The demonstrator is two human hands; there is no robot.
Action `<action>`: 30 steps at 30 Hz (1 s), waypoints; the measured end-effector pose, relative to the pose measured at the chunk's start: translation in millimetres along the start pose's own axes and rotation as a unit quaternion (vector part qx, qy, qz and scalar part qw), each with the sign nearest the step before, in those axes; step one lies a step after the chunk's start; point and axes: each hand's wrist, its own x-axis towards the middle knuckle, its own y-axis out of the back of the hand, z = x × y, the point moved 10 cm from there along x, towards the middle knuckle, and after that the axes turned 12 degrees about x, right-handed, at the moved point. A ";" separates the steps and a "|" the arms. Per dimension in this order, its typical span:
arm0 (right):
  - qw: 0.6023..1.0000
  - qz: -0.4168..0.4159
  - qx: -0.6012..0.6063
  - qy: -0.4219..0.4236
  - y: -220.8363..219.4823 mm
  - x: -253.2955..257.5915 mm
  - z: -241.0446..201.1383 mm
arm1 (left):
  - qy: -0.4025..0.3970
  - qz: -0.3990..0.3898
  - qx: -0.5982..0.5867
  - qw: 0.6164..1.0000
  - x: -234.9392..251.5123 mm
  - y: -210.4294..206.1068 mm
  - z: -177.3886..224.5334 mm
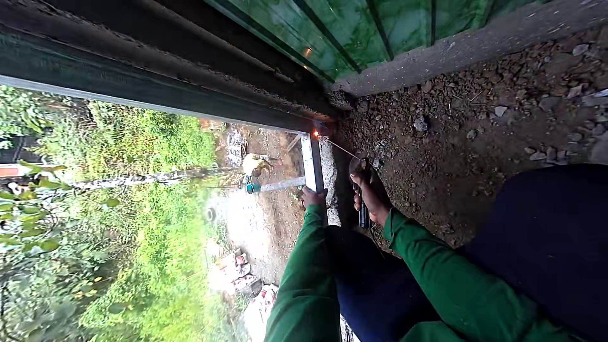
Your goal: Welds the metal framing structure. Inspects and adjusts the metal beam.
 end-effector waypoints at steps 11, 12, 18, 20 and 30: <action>0.999 0.009 0.008 0.035 2.6 1.1 -6.1 | 0.001 -0.004 -0.015 1.000 -5.9 4.1 3.3; 0.999 0.011 0.009 0.028 2.5 0.8 -5.7 | 0.003 -0.004 -0.013 1.000 -5.4 4.3 2.7; 1.000 0.000 0.005 0.015 -0.1 0.5 -3.2 | 0.007 0.001 0.000 1.000 -4.5 3.5 2.7; 1.000 -0.004 -0.001 0.012 -0.4 0.4 -2.5 | 0.010 -0.001 0.001 1.000 -6.1 4.1 3.4; 1.000 -0.005 0.002 -0.002 -0.4 1.2 1.2 | 0.015 0.007 -0.005 1.000 -6.6 4.2 2.8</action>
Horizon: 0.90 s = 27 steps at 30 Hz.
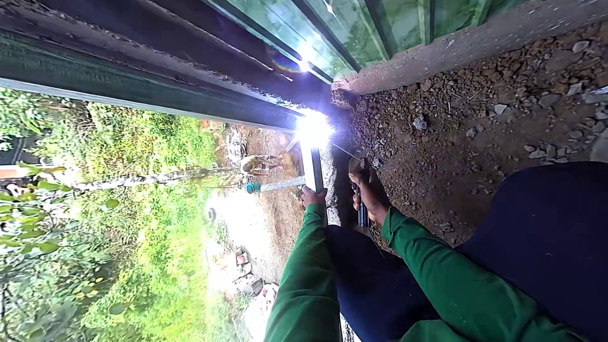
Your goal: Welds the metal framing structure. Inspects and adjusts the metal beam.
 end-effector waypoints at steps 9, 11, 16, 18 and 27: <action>0.999 0.008 -0.005 0.034 2.5 1.0 -5.8 | -0.016 -0.007 -0.016 1.000 2.3 -1.2 -0.4; 1.000 0.010 -0.005 0.023 2.0 0.0 -5.6 | -0.010 -0.008 -0.012 1.000 2.1 -1.2 -0.4; 1.000 0.002 -0.002 0.014 0.0 -0.1 -2.2 | -0.014 -0.005 -0.011 1.000 0.7 0.1 0.3; 1.000 0.003 -0.003 0.012 -0.1 -0.3 -1.9 | -0.012 -0.003 -0.007 1.000 0.4 0.2 0.0; 1.000 0.002 0.001 -0.001 -1.2 1.4 0.8 | -0.011 0.004 0.001 1.000 4.9 -2.6 -3.2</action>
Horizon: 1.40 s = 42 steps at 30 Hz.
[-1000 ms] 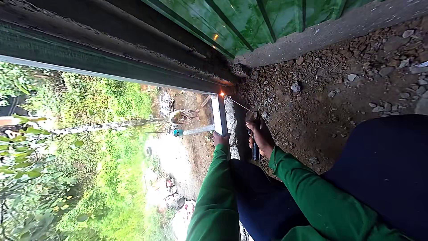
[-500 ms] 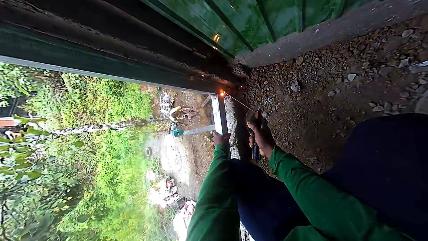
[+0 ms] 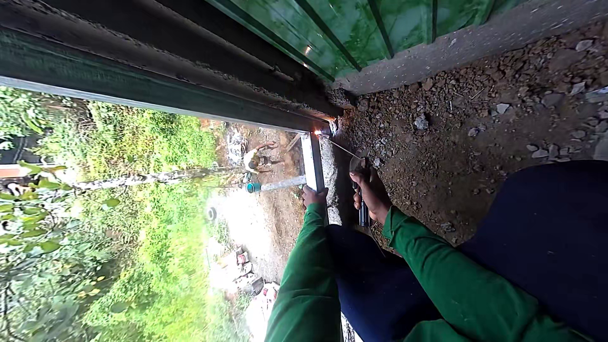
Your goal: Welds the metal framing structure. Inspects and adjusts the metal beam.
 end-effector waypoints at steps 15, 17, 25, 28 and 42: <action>1.000 0.003 0.000 0.010 0.9 0.3 -1.3 | 0.004 -0.017 0.007 1.000 -5.8 3.3 6.1; 1.000 0.003 0.005 0.007 0.7 -0.2 -0.6 | 0.004 -0.015 -0.001 1.000 -2.6 0.8 2.7; 1.000 -0.001 0.000 0.003 -0.8 0.1 0.1 | 0.005 -0.008 -0.002 1.000 -1.7 1.0 2.7; 1.000 -0.001 -0.001 0.003 -0.8 1.1 1.1 | 0.008 -0.006 0.002 1.000 -1.0 0.1 1.3; 1.000 0.000 0.001 0.021 0.9 2.3 -0.9 | -0.018 -0.019 -0.029 0.999 -3.0 -0.8 4.1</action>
